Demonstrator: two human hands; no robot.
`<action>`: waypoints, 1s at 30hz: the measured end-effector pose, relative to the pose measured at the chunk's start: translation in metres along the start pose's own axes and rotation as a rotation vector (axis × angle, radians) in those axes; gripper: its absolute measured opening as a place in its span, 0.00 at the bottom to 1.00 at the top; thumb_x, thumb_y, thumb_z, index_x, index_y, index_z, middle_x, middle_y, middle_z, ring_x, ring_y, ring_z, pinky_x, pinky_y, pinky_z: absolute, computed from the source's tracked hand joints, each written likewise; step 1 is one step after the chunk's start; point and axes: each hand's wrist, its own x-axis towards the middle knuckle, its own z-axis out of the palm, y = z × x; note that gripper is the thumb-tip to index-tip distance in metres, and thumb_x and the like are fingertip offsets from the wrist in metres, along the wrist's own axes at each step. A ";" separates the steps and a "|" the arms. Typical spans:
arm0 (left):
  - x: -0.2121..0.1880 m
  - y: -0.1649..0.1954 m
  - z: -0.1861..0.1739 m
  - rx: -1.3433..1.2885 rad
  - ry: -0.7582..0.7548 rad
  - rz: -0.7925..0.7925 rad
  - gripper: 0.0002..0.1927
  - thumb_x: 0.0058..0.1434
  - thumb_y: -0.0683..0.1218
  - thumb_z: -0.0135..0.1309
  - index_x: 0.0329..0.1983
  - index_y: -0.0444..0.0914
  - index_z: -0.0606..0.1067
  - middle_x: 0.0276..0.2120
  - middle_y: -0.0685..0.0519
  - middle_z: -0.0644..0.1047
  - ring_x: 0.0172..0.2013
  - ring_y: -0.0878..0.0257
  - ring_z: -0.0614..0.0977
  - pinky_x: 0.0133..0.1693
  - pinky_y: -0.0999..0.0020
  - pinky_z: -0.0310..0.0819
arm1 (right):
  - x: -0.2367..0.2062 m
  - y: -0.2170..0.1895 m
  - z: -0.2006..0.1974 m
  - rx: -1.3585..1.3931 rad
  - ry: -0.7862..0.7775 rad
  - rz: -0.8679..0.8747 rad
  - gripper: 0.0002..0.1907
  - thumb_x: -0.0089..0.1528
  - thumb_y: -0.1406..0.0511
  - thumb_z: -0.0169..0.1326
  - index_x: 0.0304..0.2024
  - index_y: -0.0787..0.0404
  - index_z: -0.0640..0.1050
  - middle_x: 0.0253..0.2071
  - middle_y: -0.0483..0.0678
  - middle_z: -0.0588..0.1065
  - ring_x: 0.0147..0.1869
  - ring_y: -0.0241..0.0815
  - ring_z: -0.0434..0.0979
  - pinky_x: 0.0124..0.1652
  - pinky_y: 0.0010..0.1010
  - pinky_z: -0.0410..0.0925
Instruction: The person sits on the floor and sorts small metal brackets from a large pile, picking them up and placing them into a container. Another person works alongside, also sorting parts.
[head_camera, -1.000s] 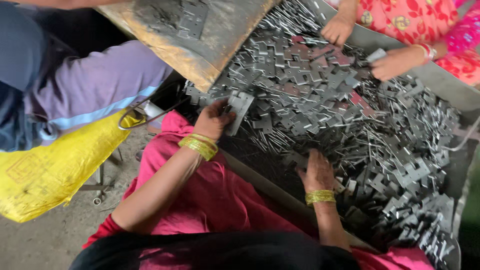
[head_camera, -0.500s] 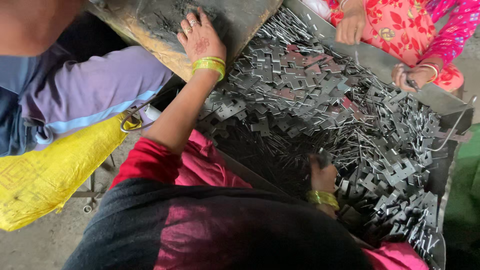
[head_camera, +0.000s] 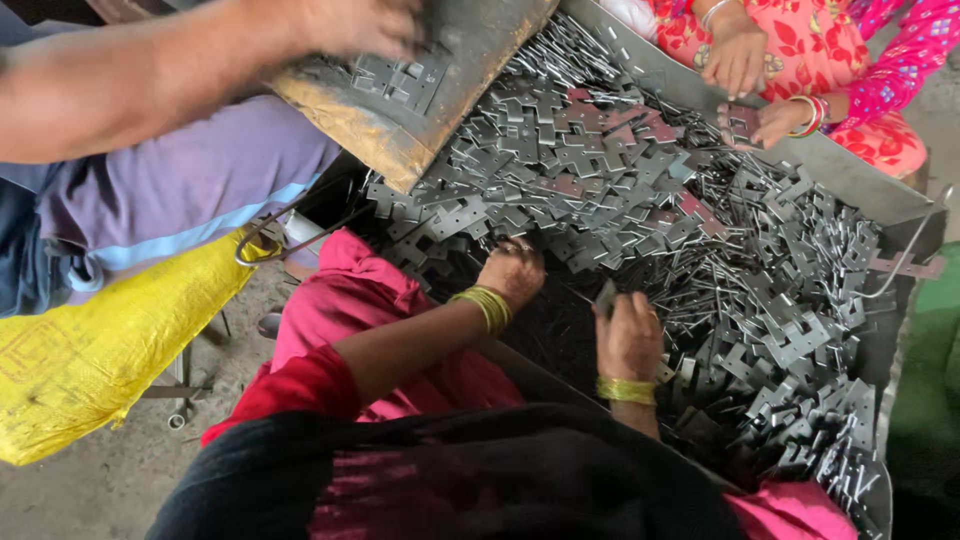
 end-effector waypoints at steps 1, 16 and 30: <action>0.001 -0.004 0.000 -0.115 -0.090 -0.021 0.16 0.71 0.42 0.44 0.55 0.28 0.74 0.53 0.33 0.78 0.49 0.46 0.82 0.45 0.55 0.80 | -0.009 0.007 -0.013 0.140 -0.001 0.142 0.15 0.59 0.62 0.66 0.42 0.64 0.79 0.45 0.55 0.79 0.46 0.52 0.81 0.46 0.45 0.76; -0.044 0.000 -0.026 -0.279 0.012 -0.391 0.25 0.63 0.48 0.44 0.64 0.39 0.69 0.61 0.38 0.69 0.59 0.43 0.71 0.51 0.50 0.70 | -0.036 0.050 0.042 1.960 0.016 1.175 0.05 0.66 0.65 0.55 0.43 0.57 0.76 0.44 0.55 0.82 0.48 0.55 0.83 0.47 0.48 0.77; -0.011 0.018 -0.049 -0.942 0.376 -0.438 0.17 0.51 0.47 0.61 0.45 0.42 0.81 0.37 0.41 0.82 0.40 0.43 0.84 0.44 0.53 0.77 | -0.027 0.029 0.049 1.690 -0.233 1.140 0.15 0.61 0.63 0.51 0.46 0.61 0.81 0.42 0.50 0.83 0.40 0.46 0.85 0.41 0.38 0.78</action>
